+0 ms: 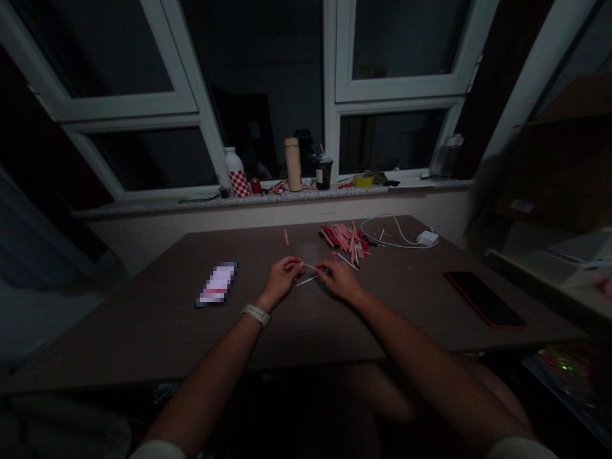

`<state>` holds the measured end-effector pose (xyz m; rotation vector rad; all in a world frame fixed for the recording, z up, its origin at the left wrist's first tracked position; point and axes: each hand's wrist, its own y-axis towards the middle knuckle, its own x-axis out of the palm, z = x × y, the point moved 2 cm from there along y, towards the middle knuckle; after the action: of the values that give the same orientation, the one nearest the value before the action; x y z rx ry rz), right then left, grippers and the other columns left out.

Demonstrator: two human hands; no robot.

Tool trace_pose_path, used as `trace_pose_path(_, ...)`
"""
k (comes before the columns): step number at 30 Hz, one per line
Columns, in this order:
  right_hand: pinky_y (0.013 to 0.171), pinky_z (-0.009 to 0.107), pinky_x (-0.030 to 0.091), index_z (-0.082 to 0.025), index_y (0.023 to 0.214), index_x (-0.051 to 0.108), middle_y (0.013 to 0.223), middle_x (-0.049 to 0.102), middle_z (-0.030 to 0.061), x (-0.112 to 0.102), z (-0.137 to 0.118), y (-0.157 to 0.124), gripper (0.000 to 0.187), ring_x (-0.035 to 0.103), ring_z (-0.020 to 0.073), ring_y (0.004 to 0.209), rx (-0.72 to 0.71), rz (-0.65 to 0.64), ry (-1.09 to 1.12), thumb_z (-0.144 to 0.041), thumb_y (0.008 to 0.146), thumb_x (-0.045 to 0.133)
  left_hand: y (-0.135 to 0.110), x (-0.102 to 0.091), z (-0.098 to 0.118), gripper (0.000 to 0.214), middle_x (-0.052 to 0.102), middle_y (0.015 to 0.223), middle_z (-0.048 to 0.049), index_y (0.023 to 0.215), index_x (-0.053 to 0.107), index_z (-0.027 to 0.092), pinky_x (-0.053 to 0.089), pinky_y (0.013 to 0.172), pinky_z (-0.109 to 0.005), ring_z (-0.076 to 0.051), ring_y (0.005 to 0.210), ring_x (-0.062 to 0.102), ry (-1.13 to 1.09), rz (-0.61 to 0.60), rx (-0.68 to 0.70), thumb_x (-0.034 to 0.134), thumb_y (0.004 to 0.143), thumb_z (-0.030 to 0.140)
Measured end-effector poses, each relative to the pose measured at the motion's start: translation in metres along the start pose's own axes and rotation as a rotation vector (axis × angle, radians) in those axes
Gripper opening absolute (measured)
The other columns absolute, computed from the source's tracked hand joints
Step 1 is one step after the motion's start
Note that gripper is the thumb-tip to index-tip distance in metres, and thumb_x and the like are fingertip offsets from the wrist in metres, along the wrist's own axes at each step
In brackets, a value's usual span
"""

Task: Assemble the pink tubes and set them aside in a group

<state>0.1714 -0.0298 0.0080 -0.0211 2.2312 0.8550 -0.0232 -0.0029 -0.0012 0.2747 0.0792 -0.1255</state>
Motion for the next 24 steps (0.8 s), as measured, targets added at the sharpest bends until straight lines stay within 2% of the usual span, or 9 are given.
trace_pose_path(5, 0.077, 0.028, 0.051, -0.021, 0.1, 0.077, 0.091, 0.079, 0.0052, -0.001, -0.001, -0.001, 0.02, 0.071, 0.0183, 0.076, -0.023, -0.001, -0.016, -0.032, 0.097, 0.061, -0.001, 0.002, 0.002, 0.044, 0.077, 0.089, -0.009, 0.094, 0.068, 0.016, 0.053, 0.069, -0.03, -0.023, 0.083, 0.073, 0.047, -0.004, 0.013, 0.078, 0.073, 0.053)
trace_pose_path(11, 0.074, 0.027, 0.05, -0.023, 0.097, 0.078, 0.089, 0.079, 0.0045, 0.0, -0.002, -0.001, 0.017, 0.072, 0.0181, 0.075, -0.02, -0.008, 0.002, -0.034, 0.095, 0.066, -0.004, 0.006, 0.008, 0.035, 0.076, 0.089, -0.0082, 0.087, 0.072, 0.017, 0.056, 0.082, -0.036, -0.024, 0.087, 0.071, 0.172, -0.061, 0.107, 0.077, 0.074, 0.05)
trace_pose_path(15, 0.073, 0.026, 0.049, -0.022, 0.095, 0.079, 0.089, 0.079, 0.0042, 0.001, 0.001, 0.0, 0.017, 0.071, 0.0178, 0.075, 0.02, 0.005, 0.04, -0.036, 0.093, 0.069, -0.006, 0.006, 0.012, 0.033, 0.077, 0.089, -0.0081, 0.087, 0.074, 0.017, 0.056, 0.083, -0.037, -0.024, 0.086, 0.071, 0.238, -0.064, 0.152, 0.075, 0.076, 0.048)
trace_pose_path(21, 0.071, 0.025, 0.046, -0.022, 0.093, 0.079, 0.086, 0.079, 0.0053, 0.0, 0.003, 0.001, 0.02, 0.07, 0.0177, 0.075, 0.043, -0.011, 0.027, -0.04, 0.092, 0.069, -0.009, 0.01, 0.011, 0.031, 0.076, 0.093, -0.0068, 0.091, 0.072, 0.017, 0.055, 0.081, -0.033, -0.022, 0.087, 0.07, 0.297, -0.141, 0.178, 0.072, 0.081, 0.045)
trace_pose_path(24, 0.069, 0.025, 0.044, -0.021, 0.091, 0.079, 0.083, 0.078, 0.0056, 0.0, 0.004, 0.001, 0.022, 0.069, 0.0181, 0.074, 0.05, 0.001, 0.025, -0.042, 0.091, 0.07, -0.01, 0.012, 0.007, 0.03, 0.074, 0.095, -0.0062, 0.101, 0.069, 0.017, 0.054, 0.075, -0.029, -0.02, 0.088, 0.069, 0.303, -0.189, 0.214, 0.071, 0.083, 0.041)
